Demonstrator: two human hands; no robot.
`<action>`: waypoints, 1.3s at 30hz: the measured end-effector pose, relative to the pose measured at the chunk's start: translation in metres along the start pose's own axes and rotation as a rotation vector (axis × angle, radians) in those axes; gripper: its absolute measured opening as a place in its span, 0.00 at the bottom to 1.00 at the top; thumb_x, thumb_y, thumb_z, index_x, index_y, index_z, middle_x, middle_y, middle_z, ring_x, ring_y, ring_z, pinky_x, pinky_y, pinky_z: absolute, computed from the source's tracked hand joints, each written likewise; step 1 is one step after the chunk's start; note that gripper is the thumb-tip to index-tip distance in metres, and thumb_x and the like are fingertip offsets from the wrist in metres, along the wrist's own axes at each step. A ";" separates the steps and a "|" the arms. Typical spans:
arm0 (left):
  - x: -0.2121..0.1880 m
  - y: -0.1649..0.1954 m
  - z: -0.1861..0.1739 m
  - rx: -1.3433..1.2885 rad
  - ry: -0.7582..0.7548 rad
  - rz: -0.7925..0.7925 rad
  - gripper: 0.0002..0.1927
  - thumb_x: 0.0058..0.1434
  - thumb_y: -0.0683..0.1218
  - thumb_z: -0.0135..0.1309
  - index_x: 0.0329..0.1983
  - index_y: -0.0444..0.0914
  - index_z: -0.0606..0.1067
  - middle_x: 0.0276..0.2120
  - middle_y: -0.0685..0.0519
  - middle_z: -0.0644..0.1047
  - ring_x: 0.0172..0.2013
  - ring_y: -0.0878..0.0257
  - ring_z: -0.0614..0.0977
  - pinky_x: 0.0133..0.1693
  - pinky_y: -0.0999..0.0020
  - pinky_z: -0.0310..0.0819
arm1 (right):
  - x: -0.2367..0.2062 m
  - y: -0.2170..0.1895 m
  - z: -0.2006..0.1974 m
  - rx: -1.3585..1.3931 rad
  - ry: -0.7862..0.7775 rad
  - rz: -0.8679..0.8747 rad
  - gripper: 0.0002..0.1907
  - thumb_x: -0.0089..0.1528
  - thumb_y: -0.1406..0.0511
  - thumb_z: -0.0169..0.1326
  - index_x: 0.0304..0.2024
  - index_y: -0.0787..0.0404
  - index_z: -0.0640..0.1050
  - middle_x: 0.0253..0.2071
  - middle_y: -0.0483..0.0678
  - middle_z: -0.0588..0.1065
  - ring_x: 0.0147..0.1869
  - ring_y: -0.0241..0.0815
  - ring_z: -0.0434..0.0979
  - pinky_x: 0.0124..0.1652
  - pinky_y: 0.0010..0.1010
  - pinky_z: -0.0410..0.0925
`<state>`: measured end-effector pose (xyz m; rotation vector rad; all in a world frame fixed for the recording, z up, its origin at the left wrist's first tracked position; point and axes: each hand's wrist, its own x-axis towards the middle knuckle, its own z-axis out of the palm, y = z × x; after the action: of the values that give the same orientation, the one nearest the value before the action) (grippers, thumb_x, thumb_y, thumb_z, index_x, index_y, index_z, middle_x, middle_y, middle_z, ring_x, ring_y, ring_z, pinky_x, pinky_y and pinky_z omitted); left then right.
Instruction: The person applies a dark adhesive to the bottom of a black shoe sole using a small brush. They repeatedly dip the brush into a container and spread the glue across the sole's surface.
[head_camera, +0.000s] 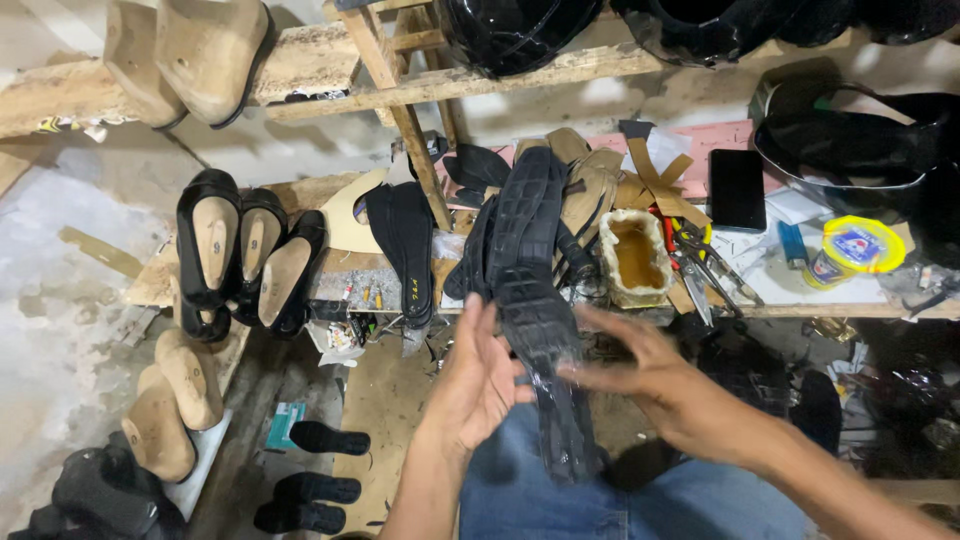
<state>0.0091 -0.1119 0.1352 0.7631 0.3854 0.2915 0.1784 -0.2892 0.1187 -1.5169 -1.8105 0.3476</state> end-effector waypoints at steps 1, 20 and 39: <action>0.002 0.002 -0.002 -0.012 0.051 0.014 0.38 0.68 0.70 0.32 0.73 0.43 0.51 0.57 0.41 0.75 0.42 0.54 0.84 0.33 0.62 0.83 | -0.004 -0.001 0.004 0.251 0.028 0.175 0.42 0.57 0.76 0.49 0.70 0.35 0.65 0.80 0.48 0.51 0.78 0.50 0.57 0.65 0.48 0.55; -0.002 -0.052 0.014 -0.771 -0.445 0.209 0.40 0.74 0.72 0.28 0.78 0.42 0.58 0.67 0.45 0.70 0.60 0.47 0.75 0.63 0.53 0.71 | 0.023 -0.034 -0.004 -0.434 0.263 0.197 0.48 0.49 0.81 0.50 0.69 0.40 0.67 0.72 0.54 0.56 0.70 0.58 0.58 0.63 0.50 0.56; -0.008 -0.049 0.014 -0.833 -0.545 0.120 0.44 0.74 0.75 0.32 0.80 0.41 0.56 0.68 0.42 0.68 0.62 0.47 0.75 0.64 0.52 0.72 | 0.021 -0.020 -0.012 -0.837 0.096 0.090 0.55 0.46 0.83 0.53 0.63 0.17 0.72 0.76 0.46 0.50 0.76 0.64 0.46 0.65 0.61 0.44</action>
<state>0.0137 -0.1575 0.1117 0.0236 -0.3012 0.3092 0.1709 -0.2780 0.1474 -2.1157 -1.9101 -0.5084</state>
